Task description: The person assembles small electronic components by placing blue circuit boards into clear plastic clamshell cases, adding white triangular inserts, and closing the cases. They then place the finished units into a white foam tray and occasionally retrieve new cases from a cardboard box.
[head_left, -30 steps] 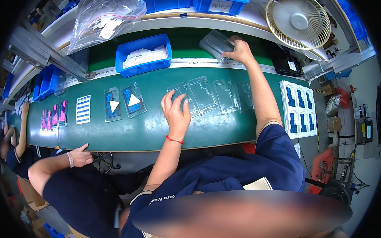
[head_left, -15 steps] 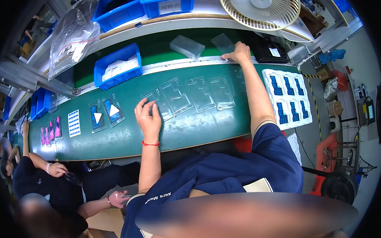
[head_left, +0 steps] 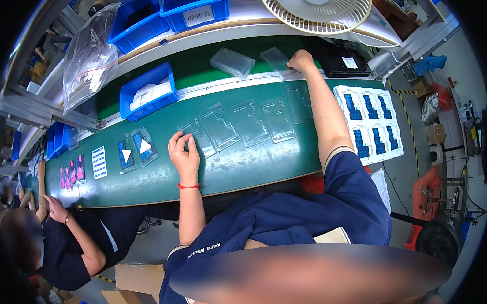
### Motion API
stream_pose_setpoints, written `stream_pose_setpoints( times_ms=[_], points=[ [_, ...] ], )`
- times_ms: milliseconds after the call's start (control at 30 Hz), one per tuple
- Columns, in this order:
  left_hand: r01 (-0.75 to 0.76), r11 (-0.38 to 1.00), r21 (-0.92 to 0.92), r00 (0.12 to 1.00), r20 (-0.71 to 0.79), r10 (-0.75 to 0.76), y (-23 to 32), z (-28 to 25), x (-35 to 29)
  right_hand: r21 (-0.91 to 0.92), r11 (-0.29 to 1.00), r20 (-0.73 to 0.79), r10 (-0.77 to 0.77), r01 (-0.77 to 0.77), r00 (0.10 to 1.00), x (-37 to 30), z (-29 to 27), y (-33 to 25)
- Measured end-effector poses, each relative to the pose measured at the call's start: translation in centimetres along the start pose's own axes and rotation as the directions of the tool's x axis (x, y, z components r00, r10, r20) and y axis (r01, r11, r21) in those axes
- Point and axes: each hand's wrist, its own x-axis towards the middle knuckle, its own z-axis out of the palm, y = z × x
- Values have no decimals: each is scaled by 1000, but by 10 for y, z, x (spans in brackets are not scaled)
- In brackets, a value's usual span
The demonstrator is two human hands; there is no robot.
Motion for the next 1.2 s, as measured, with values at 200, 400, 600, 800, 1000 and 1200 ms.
stream_pose_setpoints(
  times_ms=[200, 400, 600, 800, 1000, 1200],
  points=[
    [1, 1000, -3, 1000, 10, -1, 0, 0, -1, 120, 992, 140, 25, -42, 990, 16, -1, 10],
    [-14, 1000, -7, 1000, 6, 14, 1, 0, 0, 509, 842, 325, 3, -178, 946, 21, -14, 18],
    [-48, 999, -1, 999, -23, 48, 7, 0, 0, 693, 717, 175, -61, -79, 983, -10, -34, 42],
    [-179, 970, 164, 982, 93, 166, 33, -1, -11, 209, 972, -284, -46, 108, 958, -84, -65, 116],
    [-215, 935, 283, 895, 441, 73, 65, 21, -15, -123, 992, -280, -15, -20, 960, -171, -45, 106],
    [-409, 895, 181, 774, 587, 235, 55, 29, 5, -243, 906, -179, -394, 348, 901, -243, -4, 77]
  ],
)
